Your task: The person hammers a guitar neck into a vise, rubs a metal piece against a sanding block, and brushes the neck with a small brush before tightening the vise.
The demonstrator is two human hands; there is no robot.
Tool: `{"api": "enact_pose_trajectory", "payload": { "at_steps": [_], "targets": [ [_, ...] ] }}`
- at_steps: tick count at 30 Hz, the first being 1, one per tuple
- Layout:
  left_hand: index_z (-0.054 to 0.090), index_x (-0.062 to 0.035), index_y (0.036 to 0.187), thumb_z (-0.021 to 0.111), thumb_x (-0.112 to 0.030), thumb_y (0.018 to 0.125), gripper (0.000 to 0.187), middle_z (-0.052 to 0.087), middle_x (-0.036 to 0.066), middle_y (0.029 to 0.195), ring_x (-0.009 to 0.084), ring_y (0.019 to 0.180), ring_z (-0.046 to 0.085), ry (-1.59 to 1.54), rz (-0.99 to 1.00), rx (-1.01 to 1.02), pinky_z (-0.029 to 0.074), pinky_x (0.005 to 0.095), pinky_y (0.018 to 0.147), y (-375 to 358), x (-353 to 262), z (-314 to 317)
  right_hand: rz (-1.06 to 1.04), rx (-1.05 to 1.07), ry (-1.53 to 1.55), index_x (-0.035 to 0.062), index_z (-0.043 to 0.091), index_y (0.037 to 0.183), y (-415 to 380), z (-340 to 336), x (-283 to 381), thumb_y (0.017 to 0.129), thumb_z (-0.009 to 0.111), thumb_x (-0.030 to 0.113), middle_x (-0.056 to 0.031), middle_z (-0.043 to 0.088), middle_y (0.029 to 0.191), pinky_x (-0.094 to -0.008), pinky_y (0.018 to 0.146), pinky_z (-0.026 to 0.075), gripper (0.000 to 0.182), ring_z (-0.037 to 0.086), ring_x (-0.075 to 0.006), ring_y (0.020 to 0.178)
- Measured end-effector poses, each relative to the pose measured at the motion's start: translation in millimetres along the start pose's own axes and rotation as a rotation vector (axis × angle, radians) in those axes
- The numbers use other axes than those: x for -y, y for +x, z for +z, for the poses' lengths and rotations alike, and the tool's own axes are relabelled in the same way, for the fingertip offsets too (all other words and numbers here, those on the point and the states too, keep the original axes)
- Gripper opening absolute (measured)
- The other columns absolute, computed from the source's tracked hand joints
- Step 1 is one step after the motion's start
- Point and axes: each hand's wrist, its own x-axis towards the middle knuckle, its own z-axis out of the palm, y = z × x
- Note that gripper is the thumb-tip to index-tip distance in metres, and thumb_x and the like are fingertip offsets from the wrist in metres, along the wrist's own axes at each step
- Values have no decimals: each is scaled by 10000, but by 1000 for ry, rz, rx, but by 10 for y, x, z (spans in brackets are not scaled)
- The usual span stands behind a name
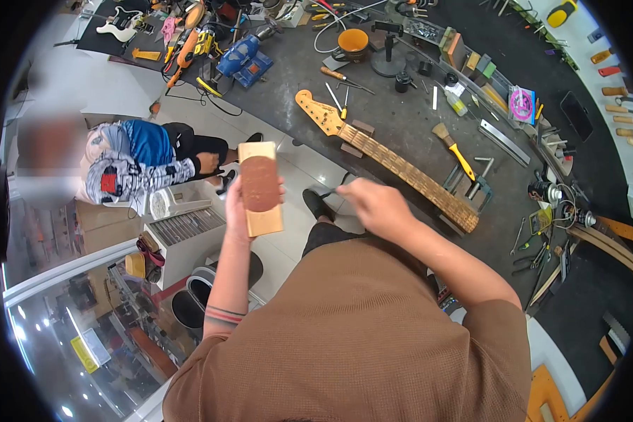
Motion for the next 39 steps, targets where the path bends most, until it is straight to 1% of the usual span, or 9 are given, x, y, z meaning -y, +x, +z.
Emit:
{"api": "enact_pose_trajectory", "payload": {
  "at_steps": [6, 11, 13, 14, 17, 18, 19, 25, 39],
  "targets": [
    [589, 54, 1599, 465, -446, 1193, 655, 774, 245, 1318, 318, 1047, 772, 694, 40, -433, 608, 473, 904, -181, 131, -1527, 469, -287, 76, 64, 698, 1368, -122, -517, -800, 1145, 654, 141, -191, 786, 1077, -414, 886, 577, 240, 748, -267, 947],
    [587, 40, 1605, 441, -494, 1195, 689, 771, 245, 1332, 325, 1024, 783, 1328, 160, -525, 627, 469, 882, -316, 87, -996, 421, -367, -42, 44, 658, 1399, 55, -647, -1186, 1152, 629, 121, -226, 785, 1130, -459, 921, 587, 261, 766, -368, 1014],
    [581, 16, 1598, 379, -555, 1197, 727, 760, 274, 1345, 354, 1041, 794, -130, -42, -254, 662, 477, 891, -278, 93, -927, 339, -289, 41, 77, 674, 1401, 197, -548, -767, 1148, 624, 121, -250, 794, 1201, -457, 962, 594, 261, 787, -393, 1124],
    [581, 16, 1598, 379, -555, 1197, 727, 760, 274, 1345, 354, 1041, 794, -129, -40, -251, 662, 477, 891, -237, 92, -822, 464, -122, 61, 104, 684, 1401, 321, -521, -371, 1135, 628, 113, -244, 797, 1222, -457, 982, 596, 272, 785, -397, 1183],
    [584, 4, 1571, 345, -514, 1207, 676, 747, 269, 1339, 385, 1056, 778, -231, -94, -48, 678, 491, 908, -159, 171, -428, 80, 93, 191, 109, 711, 1397, 462, -6, 97, 1116, 656, 83, -139, 801, 1258, -431, 1010, 600, 288, 788, -315, 1176],
    [584, 4, 1571, 345, -514, 1207, 676, 747, 269, 1339, 385, 1056, 778, -232, -90, -52, 678, 491, 908, -130, 194, -313, 6, 163, 187, 120, 720, 1389, 489, 190, 188, 1102, 682, 74, -126, 792, 1277, -451, 993, 610, 293, 780, -353, 1163],
    [590, -3, 1565, 349, -514, 1208, 668, 749, 255, 1347, 387, 1051, 777, -240, -104, -5, 671, 501, 910, -114, 209, -195, -42, 191, 223, 149, 721, 1359, 516, 365, 264, 1098, 674, 117, -139, 790, 1233, -505, 939, 615, 267, 760, -410, 1118],
    [612, -17, 1530, 357, -529, 1202, 660, 762, 214, 1322, 393, 1032, 776, -311, -118, 121, 655, 505, 924, -204, 252, 65, -348, 115, 138, 117, 741, 1314, 753, 555, 315, 1056, 694, 85, -86, 765, 1058, -472, 743, 606, 264, 769, -357, 957],
    [578, 17, 1551, 332, -541, 1188, 710, 742, 278, 1297, 383, 1054, 780, -306, -172, 141, 663, 480, 955, -221, 327, 204, -282, 94, -18, 125, 764, 1283, 676, 308, 128, 1042, 714, 115, -88, 730, 1021, -476, 704, 601, 246, 755, -350, 890]
  ]
}}
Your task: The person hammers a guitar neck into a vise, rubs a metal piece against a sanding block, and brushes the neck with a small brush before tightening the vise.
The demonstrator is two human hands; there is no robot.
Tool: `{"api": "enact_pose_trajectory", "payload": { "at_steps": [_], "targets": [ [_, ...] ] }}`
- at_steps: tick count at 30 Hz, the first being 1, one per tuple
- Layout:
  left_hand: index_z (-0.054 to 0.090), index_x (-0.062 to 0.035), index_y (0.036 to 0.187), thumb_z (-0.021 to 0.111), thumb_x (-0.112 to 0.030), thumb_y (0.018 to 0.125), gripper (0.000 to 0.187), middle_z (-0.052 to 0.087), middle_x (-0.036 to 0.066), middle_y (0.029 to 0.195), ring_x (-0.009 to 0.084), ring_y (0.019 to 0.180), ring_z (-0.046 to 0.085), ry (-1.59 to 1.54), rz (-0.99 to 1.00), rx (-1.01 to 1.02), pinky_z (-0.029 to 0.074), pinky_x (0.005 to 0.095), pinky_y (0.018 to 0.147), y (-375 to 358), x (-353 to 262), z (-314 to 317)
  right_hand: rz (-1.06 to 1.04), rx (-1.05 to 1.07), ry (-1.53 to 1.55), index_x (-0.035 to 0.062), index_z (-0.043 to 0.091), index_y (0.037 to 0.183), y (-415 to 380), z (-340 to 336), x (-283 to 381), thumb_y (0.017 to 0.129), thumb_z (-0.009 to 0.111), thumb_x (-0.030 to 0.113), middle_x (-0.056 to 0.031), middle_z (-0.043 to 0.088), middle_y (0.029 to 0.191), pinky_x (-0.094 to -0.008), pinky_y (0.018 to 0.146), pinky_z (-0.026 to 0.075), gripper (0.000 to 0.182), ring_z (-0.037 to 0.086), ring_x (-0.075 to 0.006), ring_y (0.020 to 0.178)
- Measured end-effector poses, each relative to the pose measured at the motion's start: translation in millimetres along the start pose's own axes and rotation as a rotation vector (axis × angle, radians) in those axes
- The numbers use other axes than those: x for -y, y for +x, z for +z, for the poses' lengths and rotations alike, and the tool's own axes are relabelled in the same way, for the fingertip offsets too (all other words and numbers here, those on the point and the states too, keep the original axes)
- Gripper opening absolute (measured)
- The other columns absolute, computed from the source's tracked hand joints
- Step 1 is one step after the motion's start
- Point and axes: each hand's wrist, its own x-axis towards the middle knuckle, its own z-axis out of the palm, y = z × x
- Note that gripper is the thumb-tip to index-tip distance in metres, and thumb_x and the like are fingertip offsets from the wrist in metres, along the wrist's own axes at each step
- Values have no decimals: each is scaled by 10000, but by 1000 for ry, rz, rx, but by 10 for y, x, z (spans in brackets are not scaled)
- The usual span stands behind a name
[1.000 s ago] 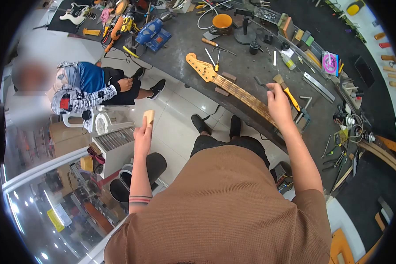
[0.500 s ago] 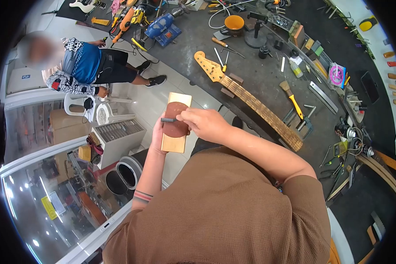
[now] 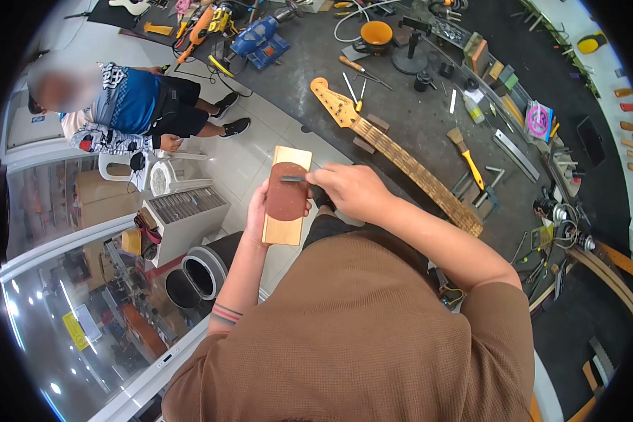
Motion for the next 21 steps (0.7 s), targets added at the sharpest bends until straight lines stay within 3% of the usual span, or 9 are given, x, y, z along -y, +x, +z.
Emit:
{"api": "enact_pose_trajectory", "payload": {
  "at_steps": [3, 5, 12, 14, 16, 18, 21],
  "targets": [
    [581, 35, 1542, 335, -538, 1189, 716, 746, 281, 1303, 377, 1087, 783, 3, -32, 94, 669, 480, 978, 56, -32, -14, -81, -83, -5, 125, 766, 1271, 109, 10, 30, 1045, 707, 123, -87, 726, 1016, -476, 713, 607, 234, 762, -346, 901],
    [584, 7, 1553, 325, -537, 1190, 703, 746, 276, 1307, 384, 1020, 782, 41, 33, -27, 663, 484, 921, -15, -128, -33, 7, 9, -62, 119, 764, 1269, 0, -18, 29, 1039, 709, 112, -89, 715, 986, -476, 716, 608, 237, 762, -348, 894],
    [591, 12, 1548, 332, -556, 1187, 722, 741, 282, 1312, 384, 1049, 778, -28, -44, 34, 660, 495, 952, 7, -41, 104, -46, -136, -3, 123, 766, 1276, 50, -26, 127, 1045, 701, 100, -90, 695, 974, -477, 709, 603, 242, 751, -353, 866],
    [584, 12, 1555, 333, -560, 1185, 727, 739, 285, 1313, 386, 1057, 776, 4, -22, 22, 657, 497, 963, -61, -77, 80, 16, -5, -65, 122, 771, 1268, -77, -155, 54, 1043, 706, 89, -90, 701, 982, -471, 702, 602, 236, 754, -350, 867],
    [577, 12, 1562, 335, -564, 1183, 731, 738, 288, 1314, 388, 1065, 775, 30, 2, 12, 653, 499, 974, -32, -52, 58, -3, -38, -54, 117, 773, 1259, -53, -141, 68, 1040, 709, 81, -89, 701, 975, -469, 697, 602, 231, 755, -348, 865],
    [544, 15, 1595, 310, -540, 1193, 724, 731, 290, 1339, 384, 1122, 774, -2, -43, 174, 655, 491, 1006, 49, 36, 68, -13, -67, -39, 112, 775, 1250, -37, -140, 134, 1038, 712, 72, -88, 701, 968, -467, 692, 601, 225, 755, -345, 863],
    [552, 9, 1584, 327, -565, 1183, 736, 735, 292, 1300, 380, 1071, 777, 41, -19, 39, 652, 488, 987, -26, -70, 123, -38, -81, -60, 108, 771, 1247, -22, -157, 128, 1032, 722, 69, -84, 702, 971, -466, 693, 602, 225, 756, -344, 870]
  ]
}}
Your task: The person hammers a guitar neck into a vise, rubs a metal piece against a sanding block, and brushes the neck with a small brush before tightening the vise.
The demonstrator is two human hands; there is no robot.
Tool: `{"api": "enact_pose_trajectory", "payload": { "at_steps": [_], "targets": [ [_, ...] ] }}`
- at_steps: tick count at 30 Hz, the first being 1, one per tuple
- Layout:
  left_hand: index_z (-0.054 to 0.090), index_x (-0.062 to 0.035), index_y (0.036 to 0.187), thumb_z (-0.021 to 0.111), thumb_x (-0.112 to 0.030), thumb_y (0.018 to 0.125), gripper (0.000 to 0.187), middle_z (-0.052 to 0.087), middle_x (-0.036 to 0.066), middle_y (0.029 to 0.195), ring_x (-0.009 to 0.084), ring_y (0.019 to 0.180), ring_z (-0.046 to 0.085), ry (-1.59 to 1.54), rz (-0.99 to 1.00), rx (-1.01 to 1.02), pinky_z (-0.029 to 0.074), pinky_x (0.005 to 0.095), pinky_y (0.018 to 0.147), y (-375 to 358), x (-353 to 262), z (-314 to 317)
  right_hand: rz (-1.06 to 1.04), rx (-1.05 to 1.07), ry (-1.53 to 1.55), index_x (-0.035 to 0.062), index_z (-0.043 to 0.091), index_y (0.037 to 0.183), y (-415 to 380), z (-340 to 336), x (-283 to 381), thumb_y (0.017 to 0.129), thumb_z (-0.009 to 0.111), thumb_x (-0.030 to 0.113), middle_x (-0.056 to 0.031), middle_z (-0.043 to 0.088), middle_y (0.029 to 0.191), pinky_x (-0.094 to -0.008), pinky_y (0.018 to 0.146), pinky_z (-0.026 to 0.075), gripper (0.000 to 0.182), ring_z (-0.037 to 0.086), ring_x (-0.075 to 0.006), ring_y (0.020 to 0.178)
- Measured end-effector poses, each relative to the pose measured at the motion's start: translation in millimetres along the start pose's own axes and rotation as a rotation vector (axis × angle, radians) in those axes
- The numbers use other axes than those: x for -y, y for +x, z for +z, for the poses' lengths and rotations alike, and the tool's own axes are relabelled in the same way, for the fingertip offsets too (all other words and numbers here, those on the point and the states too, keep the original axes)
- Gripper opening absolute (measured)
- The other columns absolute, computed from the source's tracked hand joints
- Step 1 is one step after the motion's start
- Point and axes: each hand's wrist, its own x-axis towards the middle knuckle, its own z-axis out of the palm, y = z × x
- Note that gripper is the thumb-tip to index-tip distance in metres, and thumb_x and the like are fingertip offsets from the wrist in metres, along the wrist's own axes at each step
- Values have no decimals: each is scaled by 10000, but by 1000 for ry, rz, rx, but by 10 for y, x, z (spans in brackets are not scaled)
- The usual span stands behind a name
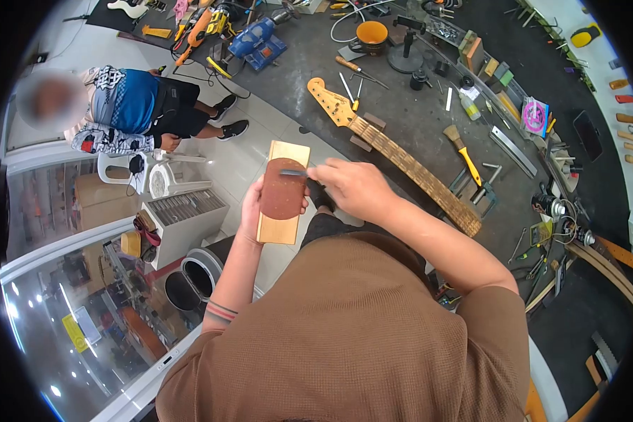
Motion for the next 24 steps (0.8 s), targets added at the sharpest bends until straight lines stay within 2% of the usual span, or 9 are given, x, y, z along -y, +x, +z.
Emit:
{"api": "enact_pose_trajectory", "payload": {
  "at_steps": [2, 7, 9, 13, 15, 19, 21, 24],
  "targets": [
    [555, 10, 1582, 325, -565, 1183, 736, 737, 290, 1305, 379, 1073, 779, 12, 13, -6, 654, 484, 983, -15, -29, -9, 67, 41, -1, 117, 761, 1269, -129, -69, -70, 1021, 721, 67, -84, 703, 984, -469, 701, 606, 257, 756, -345, 876],
    [555, 13, 1587, 321, -571, 1185, 747, 739, 292, 1331, 379, 1080, 784, 3, -55, 75, 662, 478, 963, 86, 68, -58, 40, -27, -2, 121, 770, 1243, -41, -4, 31, 1020, 722, 72, -85, 712, 977, -475, 700, 607, 234, 758, -350, 868],
    [550, 17, 1593, 311, -555, 1188, 741, 739, 298, 1343, 382, 1077, 787, -20, 10, 18, 667, 481, 951, -15, -38, -28, 51, -22, 2, 120, 774, 1232, -108, 26, 22, 1021, 722, 72, -86, 718, 978, -479, 697, 606, 223, 758, -352, 863],
    [549, 21, 1594, 306, -540, 1189, 734, 740, 296, 1339, 381, 1074, 789, 86, -35, -22, 666, 483, 956, 69, 73, -72, 97, -51, 25, 111, 778, 1223, -103, 4, -16, 1044, 714, 85, -87, 735, 994, -479, 703, 605, 191, 762, -352, 870],
    [545, 25, 1599, 304, -530, 1191, 730, 740, 299, 1338, 383, 1078, 791, 36, -95, 87, 666, 483, 963, 116, 91, -40, 95, -75, -5, 109, 778, 1226, -61, -27, -7, 1050, 712, 87, -87, 738, 995, -478, 705, 605, 189, 763, -354, 869],
    [544, 25, 1601, 296, -528, 1194, 730, 740, 300, 1331, 378, 1081, 792, 69, -17, 16, 668, 476, 966, 13, -29, 15, 134, -62, -5, 106, 779, 1220, -289, -65, -134, 1056, 716, 92, -88, 735, 998, -466, 700, 603, 177, 759, -358, 851],
    [545, 23, 1601, 283, -523, 1195, 728, 742, 297, 1321, 371, 1077, 793, 82, -77, 10, 671, 467, 962, 65, 28, 6, 179, -54, 9, 107, 777, 1222, -257, -96, -62, 1053, 719, 87, -89, 735, 1003, -464, 696, 603, 179, 756, -359, 844],
    [546, 24, 1600, 278, -519, 1195, 728, 744, 290, 1312, 364, 1072, 793, 53, -89, 77, 671, 464, 963, 77, 49, 77, 91, -88, -27, 105, 775, 1225, -147, -121, -19, 1046, 722, 69, -90, 731, 1000, -457, 694, 601, 190, 757, -352, 845]
  ]
}}
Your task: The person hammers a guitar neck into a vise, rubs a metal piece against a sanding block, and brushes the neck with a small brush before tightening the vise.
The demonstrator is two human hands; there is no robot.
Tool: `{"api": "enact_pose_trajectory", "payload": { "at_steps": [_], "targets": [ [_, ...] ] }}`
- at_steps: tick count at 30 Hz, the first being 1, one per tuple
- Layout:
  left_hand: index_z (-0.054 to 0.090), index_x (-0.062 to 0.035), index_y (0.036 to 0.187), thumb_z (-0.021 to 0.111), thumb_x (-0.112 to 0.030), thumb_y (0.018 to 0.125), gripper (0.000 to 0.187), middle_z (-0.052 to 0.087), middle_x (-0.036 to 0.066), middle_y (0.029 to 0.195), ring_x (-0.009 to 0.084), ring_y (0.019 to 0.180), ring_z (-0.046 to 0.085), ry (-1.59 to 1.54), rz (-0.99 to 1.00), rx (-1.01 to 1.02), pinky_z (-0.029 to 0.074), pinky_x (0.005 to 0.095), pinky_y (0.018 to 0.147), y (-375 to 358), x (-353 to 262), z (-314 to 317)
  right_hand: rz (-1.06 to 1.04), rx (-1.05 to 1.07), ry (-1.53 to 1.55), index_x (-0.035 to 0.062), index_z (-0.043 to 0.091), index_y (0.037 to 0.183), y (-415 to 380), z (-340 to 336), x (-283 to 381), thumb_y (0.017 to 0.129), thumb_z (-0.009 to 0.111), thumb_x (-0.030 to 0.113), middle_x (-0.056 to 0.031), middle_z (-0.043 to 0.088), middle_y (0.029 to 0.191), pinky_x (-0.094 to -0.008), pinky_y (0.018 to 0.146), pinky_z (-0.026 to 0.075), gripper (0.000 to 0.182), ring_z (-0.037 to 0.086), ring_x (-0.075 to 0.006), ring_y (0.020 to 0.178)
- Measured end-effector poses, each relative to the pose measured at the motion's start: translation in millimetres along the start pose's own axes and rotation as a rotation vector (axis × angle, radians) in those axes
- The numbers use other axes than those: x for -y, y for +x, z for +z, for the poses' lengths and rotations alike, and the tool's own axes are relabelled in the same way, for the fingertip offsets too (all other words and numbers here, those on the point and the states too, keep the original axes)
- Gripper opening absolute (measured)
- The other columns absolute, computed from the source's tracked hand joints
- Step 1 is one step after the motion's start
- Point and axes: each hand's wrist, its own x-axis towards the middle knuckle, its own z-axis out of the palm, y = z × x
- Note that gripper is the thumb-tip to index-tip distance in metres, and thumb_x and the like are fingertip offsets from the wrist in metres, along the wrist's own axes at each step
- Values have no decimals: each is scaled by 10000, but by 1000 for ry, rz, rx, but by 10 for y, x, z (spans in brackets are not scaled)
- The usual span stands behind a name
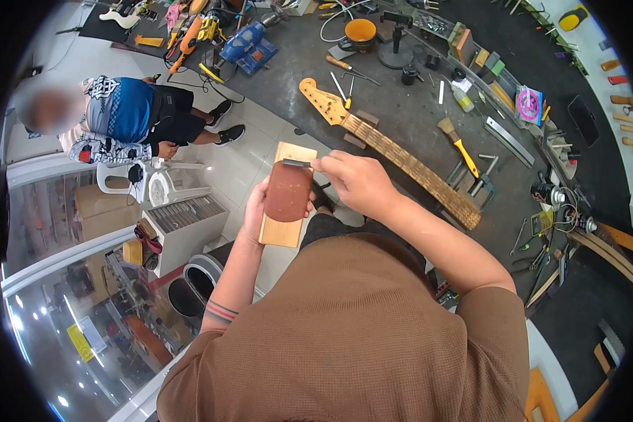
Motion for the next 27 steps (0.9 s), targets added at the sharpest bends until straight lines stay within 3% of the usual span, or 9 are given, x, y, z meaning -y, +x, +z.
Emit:
{"api": "enact_pose_trajectory", "payload": {
  "at_steps": [4, 6, 10, 13, 16, 22, 24, 27],
  "targets": [
    [546, 26, 1598, 285, -524, 1193, 731, 742, 288, 1313, 367, 1072, 792, -55, 57, -34, 666, 467, 969, -50, -110, -19, 8, 48, -3, 96, 768, 1205, -116, 27, -94, 1045, 724, 65, -93, 728, 987, -464, 681, 594, 169, 751, -354, 843],
    [558, 24, 1587, 289, -528, 1190, 731, 742, 286, 1310, 365, 1065, 793, 91, 13, -54, 664, 468, 970, -1, -42, -7, 40, 72, -6, 94, 766, 1196, -112, 23, -17, 1045, 726, 70, -94, 727, 984, -466, 677, 592, 158, 748, -356, 842],
    [574, 23, 1571, 281, -526, 1190, 730, 742, 286, 1311, 366, 1057, 792, -3, 7, -82, 664, 467, 959, -55, -113, 3, -25, -68, 61, 100, 764, 1187, -50, 111, 27, 1048, 733, 93, -99, 719, 978, -474, 674, 589, 143, 745, -361, 847],
    [543, 43, 1591, 300, -551, 1194, 756, 739, 297, 1334, 380, 1127, 785, -2, 64, -21, 656, 492, 1000, -44, -116, -68, 61, 23, 89, 105, 766, 1205, -106, 65, -5, 1049, 736, 101, -99, 718, 977, -474, 674, 590, 160, 743, -365, 847],
    [587, 22, 1553, 310, -524, 1192, 711, 736, 290, 1324, 381, 1049, 791, 57, -19, -44, 667, 474, 945, 40, -43, 49, -5, -54, 82, 111, 767, 1232, -44, 111, 68, 1041, 740, 86, -86, 738, 995, -464, 681, 595, 194, 750, -356, 853],
    [593, 21, 1541, 321, -532, 1189, 710, 759, 273, 1273, 386, 1038, 781, -5, 83, -75, 661, 475, 933, -50, -184, 14, 47, -34, 113, 121, 770, 1245, -236, 112, -27, 1039, 742, 91, -69, 767, 1031, -453, 691, 608, 210, 764, -343, 864],
    [564, 39, 1566, 284, -566, 1200, 761, 750, 296, 1340, 391, 1100, 790, 22, 43, 22, 662, 499, 985, 35, -66, -6, -9, -28, 112, 117, 776, 1230, -119, 71, 176, 1029, 751, 86, -74, 748, 991, -446, 686, 609, 205, 766, -335, 855],
    [569, 26, 1566, 271, -558, 1205, 748, 755, 294, 1329, 395, 1104, 789, -52, 83, 0, 663, 502, 982, -11, -68, 73, -55, -44, 52, 121, 772, 1240, -92, 95, 247, 1023, 748, 76, -73, 722, 954, -446, 676, 603, 223, 763, -326, 838]
  ]
}}
